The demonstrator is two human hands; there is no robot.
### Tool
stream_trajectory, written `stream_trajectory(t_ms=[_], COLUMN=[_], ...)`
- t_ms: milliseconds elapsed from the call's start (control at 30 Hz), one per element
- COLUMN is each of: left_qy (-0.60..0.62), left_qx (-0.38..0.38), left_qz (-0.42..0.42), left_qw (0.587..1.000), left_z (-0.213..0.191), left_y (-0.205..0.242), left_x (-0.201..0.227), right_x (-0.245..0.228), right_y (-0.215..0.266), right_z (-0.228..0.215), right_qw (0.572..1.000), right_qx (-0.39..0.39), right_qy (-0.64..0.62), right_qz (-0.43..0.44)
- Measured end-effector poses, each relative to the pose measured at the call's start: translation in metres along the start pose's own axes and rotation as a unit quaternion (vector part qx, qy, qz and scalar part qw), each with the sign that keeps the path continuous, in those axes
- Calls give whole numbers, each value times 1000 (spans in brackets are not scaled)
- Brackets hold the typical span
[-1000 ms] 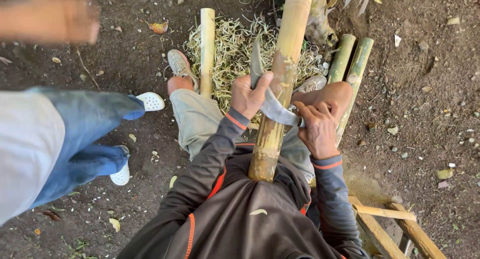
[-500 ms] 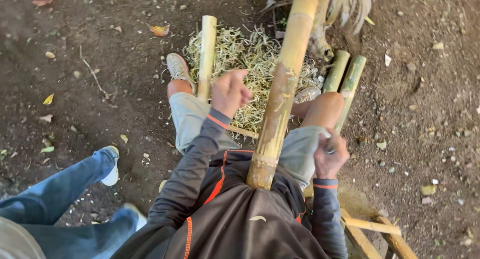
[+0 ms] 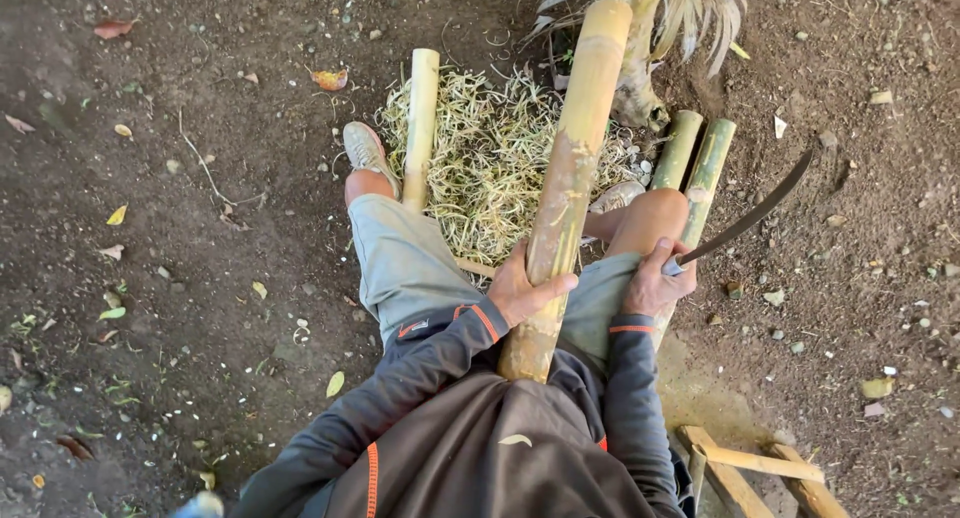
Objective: Scraping the outer green layer and knots off a bamboo pole using a curved blade or sickle.
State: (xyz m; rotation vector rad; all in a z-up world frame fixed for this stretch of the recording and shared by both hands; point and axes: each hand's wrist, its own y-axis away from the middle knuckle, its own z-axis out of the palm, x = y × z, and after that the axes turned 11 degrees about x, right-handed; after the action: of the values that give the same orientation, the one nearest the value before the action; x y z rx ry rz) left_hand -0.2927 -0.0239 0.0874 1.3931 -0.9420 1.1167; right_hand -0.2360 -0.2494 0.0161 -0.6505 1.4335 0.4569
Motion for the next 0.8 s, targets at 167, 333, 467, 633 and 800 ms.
stream_trajectory(t_ms=[167,333,467,633,800], left_qy=[77,124,167,153,130], left_qx=[-8,-24,-47,-40,-27], left_qz=[-56,-51,-115,-98,-108], left_qw=[995,991,978,982,985], left_z=[2,2,-1,0,2], left_y=[4,4,7,11,5], left_x=[26,31,39,31,28], right_x=[6,10,9,3,-4], right_y=[5,1,1,6,5], right_z=[-12,-10,-9,-13,-5], right_qw=[993,990,990,998,998], right_qx=[-10,-5,11,12,14], right_qy=[80,86,93,50,50], right_qz=[-89,-112,-101,-30,-39])
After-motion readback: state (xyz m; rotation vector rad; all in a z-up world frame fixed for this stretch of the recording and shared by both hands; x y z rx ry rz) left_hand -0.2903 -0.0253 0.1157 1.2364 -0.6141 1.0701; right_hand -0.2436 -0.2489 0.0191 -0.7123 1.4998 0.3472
